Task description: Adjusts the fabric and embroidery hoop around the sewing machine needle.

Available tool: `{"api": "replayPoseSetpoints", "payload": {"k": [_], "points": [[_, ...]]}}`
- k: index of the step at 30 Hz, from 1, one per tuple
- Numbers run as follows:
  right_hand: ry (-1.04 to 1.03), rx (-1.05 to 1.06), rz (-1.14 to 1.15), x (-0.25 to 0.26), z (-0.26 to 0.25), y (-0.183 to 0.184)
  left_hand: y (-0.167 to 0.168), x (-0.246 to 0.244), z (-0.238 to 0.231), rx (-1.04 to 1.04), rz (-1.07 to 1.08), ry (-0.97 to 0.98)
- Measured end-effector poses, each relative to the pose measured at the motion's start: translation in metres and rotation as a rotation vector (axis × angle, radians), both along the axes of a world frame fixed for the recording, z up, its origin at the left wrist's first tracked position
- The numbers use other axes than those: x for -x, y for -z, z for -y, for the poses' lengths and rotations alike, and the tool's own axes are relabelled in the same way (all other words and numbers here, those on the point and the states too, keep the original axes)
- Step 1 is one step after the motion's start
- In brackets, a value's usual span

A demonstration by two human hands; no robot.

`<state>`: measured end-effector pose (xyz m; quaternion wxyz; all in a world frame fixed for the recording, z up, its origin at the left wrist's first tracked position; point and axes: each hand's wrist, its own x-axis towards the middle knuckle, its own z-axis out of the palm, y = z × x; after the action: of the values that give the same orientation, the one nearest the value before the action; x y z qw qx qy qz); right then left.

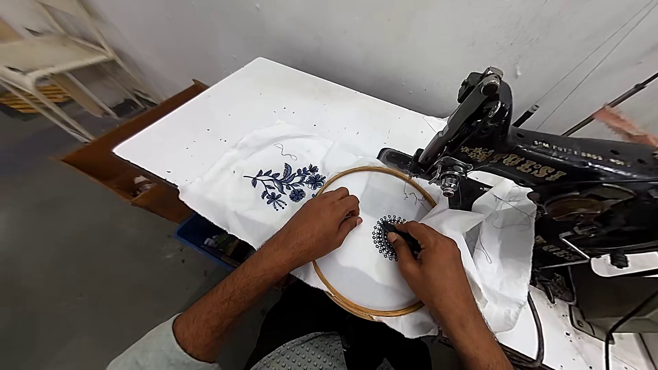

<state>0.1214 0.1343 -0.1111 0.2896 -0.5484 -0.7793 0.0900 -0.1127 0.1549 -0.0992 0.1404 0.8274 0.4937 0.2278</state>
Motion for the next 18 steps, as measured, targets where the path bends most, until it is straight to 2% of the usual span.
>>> {"api": "replayPoseSetpoints", "payload": {"k": [5, 13, 18], "points": [[-0.025, 0.0, 0.014, 0.001, -0.001, 0.0, -0.005, -0.012, -0.01, -0.025, 0.038, 0.094], [-0.026, -0.044, 0.054, 0.003, -0.001, 0.004, -0.004, -0.037, -0.025, -0.094, -0.196, 0.201], [-0.016, -0.048, -0.001, 0.0, 0.001, 0.005, 0.0, -0.032, -0.026, -0.047, -0.09, 0.158]]}}
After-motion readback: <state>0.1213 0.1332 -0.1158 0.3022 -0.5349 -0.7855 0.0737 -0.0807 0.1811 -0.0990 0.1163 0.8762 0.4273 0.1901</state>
